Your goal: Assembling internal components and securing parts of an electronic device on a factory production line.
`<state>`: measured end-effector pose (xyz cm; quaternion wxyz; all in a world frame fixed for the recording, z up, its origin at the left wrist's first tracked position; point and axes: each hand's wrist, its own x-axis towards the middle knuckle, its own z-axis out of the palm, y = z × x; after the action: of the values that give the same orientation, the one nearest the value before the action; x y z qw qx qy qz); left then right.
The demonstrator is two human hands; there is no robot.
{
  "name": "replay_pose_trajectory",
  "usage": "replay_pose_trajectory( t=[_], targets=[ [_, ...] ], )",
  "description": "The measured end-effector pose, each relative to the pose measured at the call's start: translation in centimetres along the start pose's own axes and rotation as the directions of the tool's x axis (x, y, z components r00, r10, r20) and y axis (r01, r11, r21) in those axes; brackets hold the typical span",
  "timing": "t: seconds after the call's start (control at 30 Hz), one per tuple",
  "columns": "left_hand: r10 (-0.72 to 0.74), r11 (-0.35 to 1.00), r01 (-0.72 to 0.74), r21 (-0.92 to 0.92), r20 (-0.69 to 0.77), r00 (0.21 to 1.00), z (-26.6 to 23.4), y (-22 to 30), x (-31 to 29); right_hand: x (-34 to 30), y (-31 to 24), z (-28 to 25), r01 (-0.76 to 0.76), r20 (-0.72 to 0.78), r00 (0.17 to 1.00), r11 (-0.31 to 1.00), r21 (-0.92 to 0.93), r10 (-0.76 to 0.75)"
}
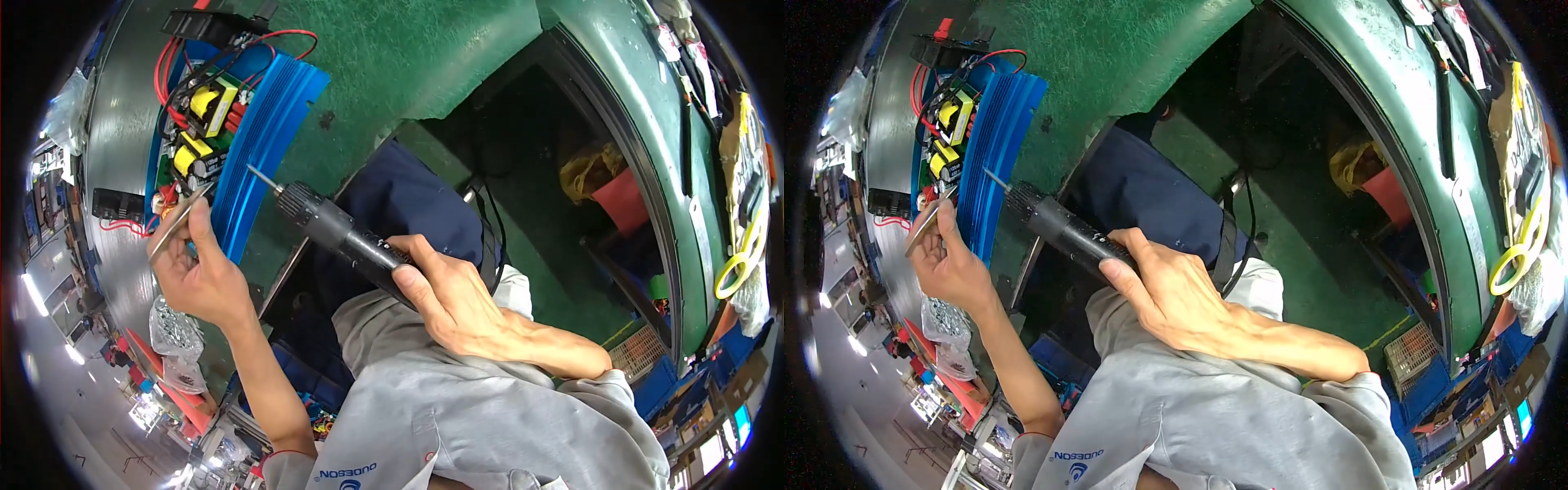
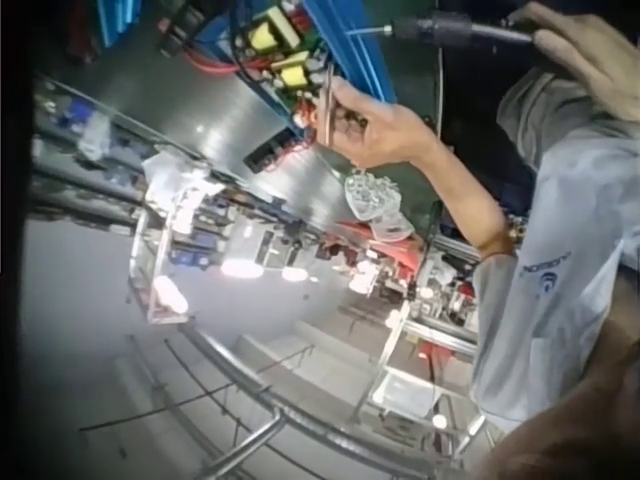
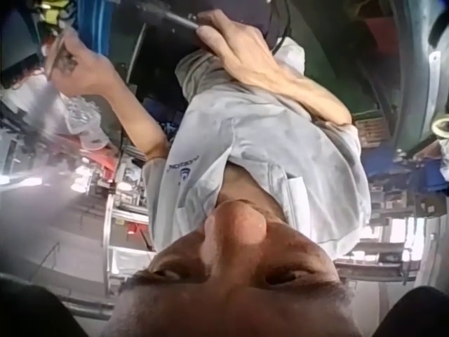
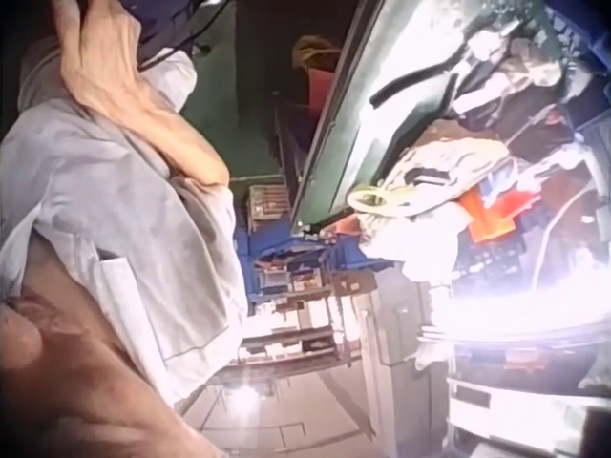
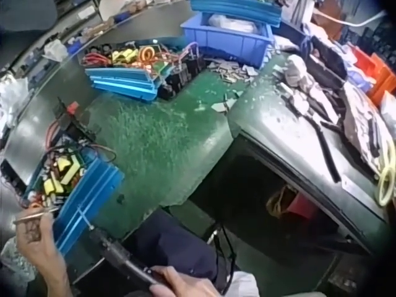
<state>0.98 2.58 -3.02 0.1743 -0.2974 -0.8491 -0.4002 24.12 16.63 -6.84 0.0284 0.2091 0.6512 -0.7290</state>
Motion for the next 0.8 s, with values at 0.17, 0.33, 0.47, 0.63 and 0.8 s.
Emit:
replay_pose_trajectory(
  t=[0.17,0.33,0.47,0.63,0.8],
  targets=[
    [-0.013,1.000,0.013,-0.007,-0.016,1.000,0.2,0.6,0.7,0.8,-0.8,-0.4,-0.070,0.053,0.996,0.992,0.100,0.065],
    [-0.055,0.998,0.055,0.021,-0.004,0.998,-0.5,0.9,0.4,1.3,-0.7,-1.8,-0.309,0.309,0.930,0.878,0.366,0.199],
    [0.010,0.997,-0.005,-0.081,0.068,0.998,-0.8,0.7,0.1,0.8,-0.9,-1.6,-0.325,0.266,0.931,0.896,0.302,0.249],
    [0.032,0.996,-0.023,-0.092,0.096,0.995,-1.9,1.1,1.1,0.1,-1.6,-2.6,-0.242,0.221,0.950,0.967,0.076,0.220],
    [0.038,0.994,-0.020,-0.106,0.171,0.985,-2.2,0.7,1.6,0.7,-3.0,-3.5,-0.401,0.306,0.892,0.896,0.192,0.333]
  ],
)
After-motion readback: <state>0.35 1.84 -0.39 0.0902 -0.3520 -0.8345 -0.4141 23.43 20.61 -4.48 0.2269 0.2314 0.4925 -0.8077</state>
